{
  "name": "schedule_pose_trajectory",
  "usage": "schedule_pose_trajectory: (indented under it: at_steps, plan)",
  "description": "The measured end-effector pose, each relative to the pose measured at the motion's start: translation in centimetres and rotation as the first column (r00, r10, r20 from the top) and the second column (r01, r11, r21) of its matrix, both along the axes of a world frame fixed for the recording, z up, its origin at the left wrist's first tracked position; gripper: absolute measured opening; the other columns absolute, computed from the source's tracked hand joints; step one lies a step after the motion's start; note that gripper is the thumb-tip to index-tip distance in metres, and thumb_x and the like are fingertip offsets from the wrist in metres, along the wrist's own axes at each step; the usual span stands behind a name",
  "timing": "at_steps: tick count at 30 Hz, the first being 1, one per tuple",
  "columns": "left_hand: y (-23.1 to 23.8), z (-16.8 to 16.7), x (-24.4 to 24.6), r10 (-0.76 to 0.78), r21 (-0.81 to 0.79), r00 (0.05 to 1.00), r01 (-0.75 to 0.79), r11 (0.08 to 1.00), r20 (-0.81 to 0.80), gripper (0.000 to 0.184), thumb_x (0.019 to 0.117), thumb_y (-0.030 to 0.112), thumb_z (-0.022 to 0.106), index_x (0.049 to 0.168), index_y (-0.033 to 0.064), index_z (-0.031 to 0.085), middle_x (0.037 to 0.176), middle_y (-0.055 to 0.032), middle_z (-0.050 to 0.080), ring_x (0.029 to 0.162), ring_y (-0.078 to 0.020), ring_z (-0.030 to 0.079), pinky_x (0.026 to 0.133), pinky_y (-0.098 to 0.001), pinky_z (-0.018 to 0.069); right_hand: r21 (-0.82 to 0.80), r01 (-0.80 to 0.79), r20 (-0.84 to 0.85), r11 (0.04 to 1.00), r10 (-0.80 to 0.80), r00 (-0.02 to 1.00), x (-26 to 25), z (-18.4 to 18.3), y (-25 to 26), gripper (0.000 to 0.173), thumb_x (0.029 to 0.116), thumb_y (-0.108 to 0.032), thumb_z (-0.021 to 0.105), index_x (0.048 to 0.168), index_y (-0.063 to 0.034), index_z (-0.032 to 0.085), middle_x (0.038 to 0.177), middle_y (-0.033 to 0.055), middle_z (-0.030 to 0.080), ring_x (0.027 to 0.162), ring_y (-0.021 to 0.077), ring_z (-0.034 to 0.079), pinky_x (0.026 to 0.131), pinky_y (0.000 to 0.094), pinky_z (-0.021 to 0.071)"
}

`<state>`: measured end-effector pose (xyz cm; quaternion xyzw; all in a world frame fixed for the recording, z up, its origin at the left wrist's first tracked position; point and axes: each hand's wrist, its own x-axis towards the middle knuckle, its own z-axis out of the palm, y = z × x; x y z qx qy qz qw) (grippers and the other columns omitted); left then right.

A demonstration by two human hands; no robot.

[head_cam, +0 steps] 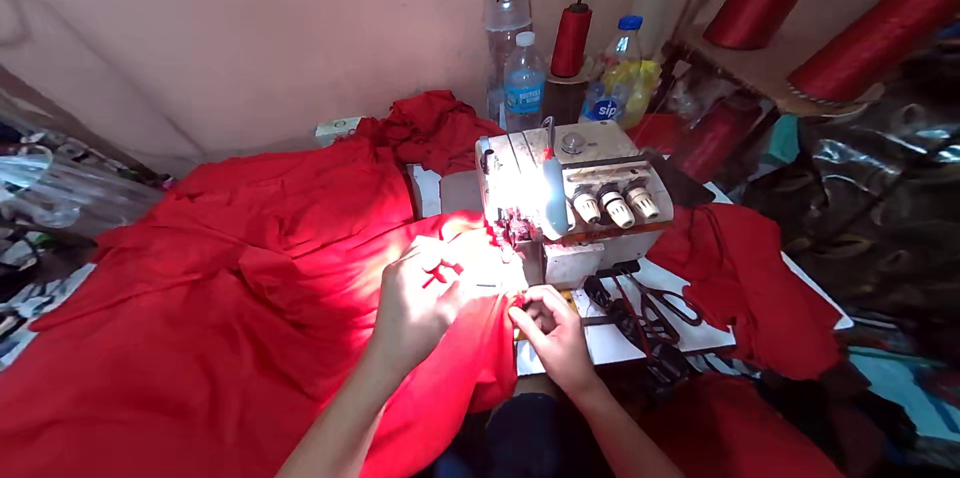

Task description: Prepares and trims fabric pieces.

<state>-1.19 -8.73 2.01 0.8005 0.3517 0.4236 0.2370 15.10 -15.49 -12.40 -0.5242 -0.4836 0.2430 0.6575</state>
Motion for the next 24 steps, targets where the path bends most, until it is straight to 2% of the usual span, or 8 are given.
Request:
schedule_pose_trajectory:
  at_steps: [5,7,9,12,15,17,21,24]
  plan:
    - [1.2,-3.5,2.4,0.032,-0.175,0.974,0.009,0.985,0.226,0.013,0.0895,0.003,0.068,0.099,-0.0031,0.073,0.096,-0.0041,0.075,0.091,-0.0016,0.070,0.085,-0.0197,0.0588,0.159,-0.005,-0.160,0.987,0.031,0.987,-0.7,-0.1,-0.1,0.003,0.0855,-0.003,0.067,0.088,-0.0020,0.069,0.092,-0.0018,0.069,0.078,-0.0034,0.065,0.069,0.0124,0.0555]
    - [2.2,-4.2,2.6,0.115,-0.203,0.988,-0.092,0.975,0.107,0.017,0.0902,0.006,0.069,0.103,-0.0047,0.074,0.099,-0.0099,0.075,0.094,-0.0042,0.070,0.088,-0.0215,0.0560,0.098,-0.220,-0.461,0.971,0.240,0.854,-0.9,1.3,-1.5,0.015,0.0919,-0.002,0.056,0.093,-0.0141,0.064,0.084,-0.0119,0.066,0.073,-0.0064,0.062,0.066,0.0124,0.0521]
    - [3.3,-4.5,2.7,0.171,-0.176,0.985,-0.162,0.971,0.037,0.017,0.0912,0.009,0.068,0.100,-0.0043,0.074,0.094,-0.0107,0.074,0.089,-0.0038,0.069,0.084,-0.0214,0.0547,0.075,-0.386,-0.665,0.919,0.335,0.668,-0.9,1.7,-2.5,0.016,0.0973,-0.007,0.050,0.096,-0.0187,0.061,0.077,-0.0113,0.066,0.063,-0.0042,0.061,0.056,0.0140,0.0517]
    - [3.4,-4.6,3.1,0.157,-0.034,0.987,-0.155,0.987,0.046,0.016,0.0911,0.012,0.069,0.097,-0.0003,0.076,0.097,-0.0082,0.075,0.094,-0.0048,0.070,0.087,-0.0206,0.0556,-0.007,-0.418,-0.614,0.908,0.326,0.719,-1.0,0.8,-3.4,0.015,0.1002,-0.003,0.048,0.106,-0.0116,0.059,0.078,-0.0094,0.067,0.059,-0.0036,0.059,0.053,0.0150,0.0495]
    - [2.6,-5.0,3.5,0.158,0.355,0.981,-0.109,0.928,-0.111,0.024,0.0906,0.022,0.066,0.101,0.0033,0.077,0.107,-0.0126,0.075,0.108,-0.0232,0.067,0.100,-0.0374,0.0474,-0.097,-0.353,-0.524,0.931,0.254,0.813,-0.9,0.4,-3.7,0.015,0.0991,0.000,0.050,0.104,-0.0083,0.061,0.076,-0.0105,0.065,0.057,-0.0047,0.056,0.053,0.0142,0.0483]
    - [1.2,-4.8,3.7,0.203,0.492,0.939,-0.042,0.869,-0.278,0.024,0.0945,0.025,0.062,0.099,0.0052,0.076,0.104,-0.0146,0.075,0.104,-0.0295,0.071,0.096,-0.0462,0.0524,-0.109,-0.326,-0.512,0.939,0.228,0.828,-0.8,0.1,-3.7,0.015,0.0982,0.000,0.050,0.103,-0.0071,0.062,0.077,-0.0105,0.066,0.059,-0.0049,0.057,0.055,0.0143,0.0495]
    - [-0.9,-7.4,2.6,0.166,0.473,0.882,0.071,0.878,-0.440,0.025,0.0942,0.020,0.060,0.104,0.0041,0.078,0.107,-0.0150,0.076,0.102,-0.0335,0.073,0.090,-0.0496,0.0580,-0.091,-0.307,-0.497,0.947,0.224,0.838,-0.9,-0.2,-3.4,0.016,0.0969,0.002,0.051,0.103,-0.0062,0.063,0.080,-0.0103,0.068,0.063,-0.0044,0.061,0.059,0.0147,0.0528]
    - [-0.3,-7.2,2.9,0.165,0.490,0.892,0.071,0.869,-0.421,0.025,0.0974,0.022,0.057,0.105,0.0120,0.078,0.113,-0.0091,0.075,0.111,-0.0280,0.069,0.099,-0.0474,0.0498,-0.075,-0.313,-0.491,0.947,0.238,0.838,-0.8,-0.4,-3.4,0.014,0.0974,0.001,0.052,0.103,-0.0069,0.063,0.082,-0.0097,0.068,0.065,-0.0037,0.062,0.060,0.0152,0.0539]
